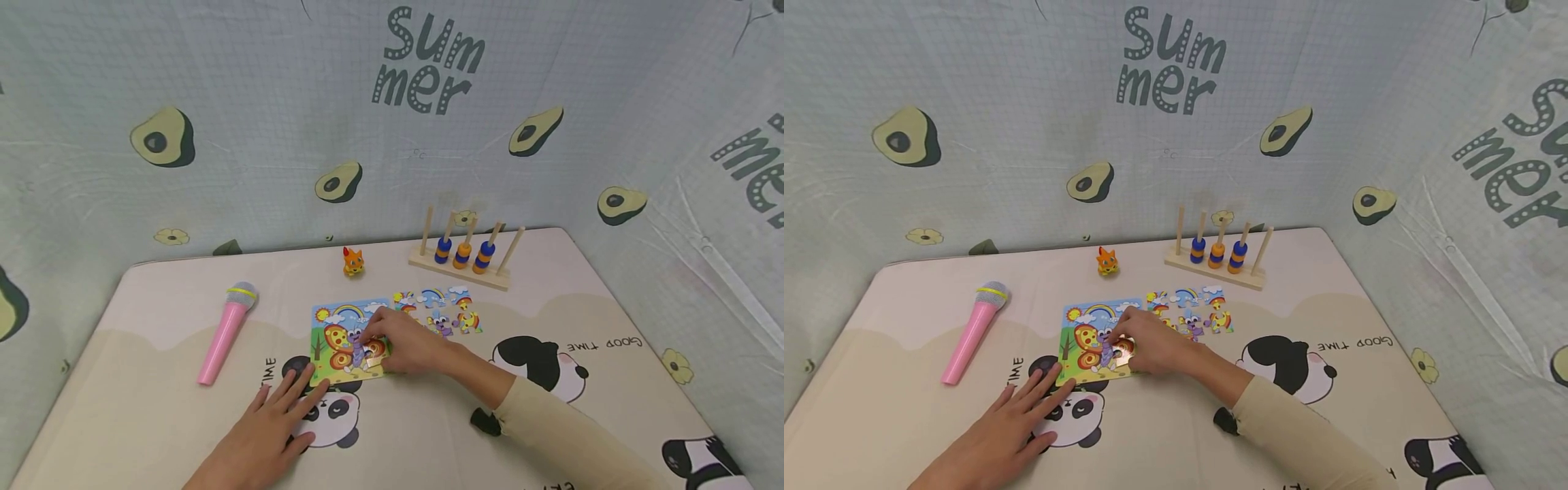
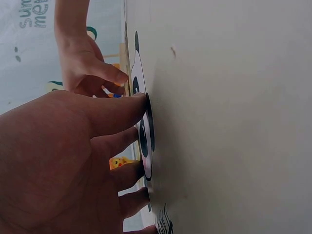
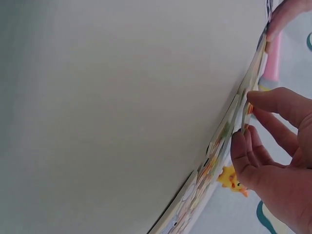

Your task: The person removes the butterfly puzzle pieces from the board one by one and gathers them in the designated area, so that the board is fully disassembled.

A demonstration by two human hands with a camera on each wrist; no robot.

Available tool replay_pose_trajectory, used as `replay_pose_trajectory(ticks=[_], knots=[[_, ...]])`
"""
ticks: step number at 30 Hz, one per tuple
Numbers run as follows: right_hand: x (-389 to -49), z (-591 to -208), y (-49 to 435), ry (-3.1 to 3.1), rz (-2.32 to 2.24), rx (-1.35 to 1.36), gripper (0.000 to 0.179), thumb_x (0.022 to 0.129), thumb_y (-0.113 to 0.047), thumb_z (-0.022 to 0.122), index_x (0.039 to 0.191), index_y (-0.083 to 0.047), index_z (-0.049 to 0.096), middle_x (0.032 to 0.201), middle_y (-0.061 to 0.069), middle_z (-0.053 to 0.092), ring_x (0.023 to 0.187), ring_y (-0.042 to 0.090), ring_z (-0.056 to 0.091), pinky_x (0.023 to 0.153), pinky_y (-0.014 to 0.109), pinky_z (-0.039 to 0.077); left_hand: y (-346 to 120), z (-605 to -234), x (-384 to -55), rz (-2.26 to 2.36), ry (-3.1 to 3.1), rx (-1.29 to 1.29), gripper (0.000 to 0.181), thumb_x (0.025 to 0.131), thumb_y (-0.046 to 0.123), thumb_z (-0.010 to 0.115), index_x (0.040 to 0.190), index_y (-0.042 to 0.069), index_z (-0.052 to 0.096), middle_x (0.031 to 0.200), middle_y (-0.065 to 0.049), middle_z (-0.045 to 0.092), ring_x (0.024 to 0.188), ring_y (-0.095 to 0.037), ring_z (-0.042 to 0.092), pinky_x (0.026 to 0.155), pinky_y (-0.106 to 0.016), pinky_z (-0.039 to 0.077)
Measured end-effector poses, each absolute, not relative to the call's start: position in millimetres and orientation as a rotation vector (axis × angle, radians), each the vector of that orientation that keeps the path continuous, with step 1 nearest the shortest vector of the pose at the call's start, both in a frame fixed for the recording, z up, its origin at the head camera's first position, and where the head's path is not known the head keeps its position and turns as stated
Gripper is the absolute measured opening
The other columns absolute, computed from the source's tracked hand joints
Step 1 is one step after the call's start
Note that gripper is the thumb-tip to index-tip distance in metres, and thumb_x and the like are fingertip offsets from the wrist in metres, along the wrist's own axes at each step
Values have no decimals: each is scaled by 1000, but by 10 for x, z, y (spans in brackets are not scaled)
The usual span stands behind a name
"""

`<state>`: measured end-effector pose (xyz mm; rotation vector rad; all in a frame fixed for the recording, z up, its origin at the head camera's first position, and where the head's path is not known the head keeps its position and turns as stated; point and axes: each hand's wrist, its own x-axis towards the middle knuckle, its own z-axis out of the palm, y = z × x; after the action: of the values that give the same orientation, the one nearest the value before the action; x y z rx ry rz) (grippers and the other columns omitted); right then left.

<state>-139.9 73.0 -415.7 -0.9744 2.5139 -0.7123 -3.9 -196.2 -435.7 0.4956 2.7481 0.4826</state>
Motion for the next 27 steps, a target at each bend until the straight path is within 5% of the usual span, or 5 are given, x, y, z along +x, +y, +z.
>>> replay_pose_trajectory(ticks=[27], knots=[[-1373,-4100,1226,2579,-804,-887,41,81,-1,79,118,-18,77,121,-3,60,100,16,56,85,31,50,-1955,-4374,-31,479,2768,523,71,97,40,70,161,26,42,173,-9,27,158,-42,25,120,-74,23]])
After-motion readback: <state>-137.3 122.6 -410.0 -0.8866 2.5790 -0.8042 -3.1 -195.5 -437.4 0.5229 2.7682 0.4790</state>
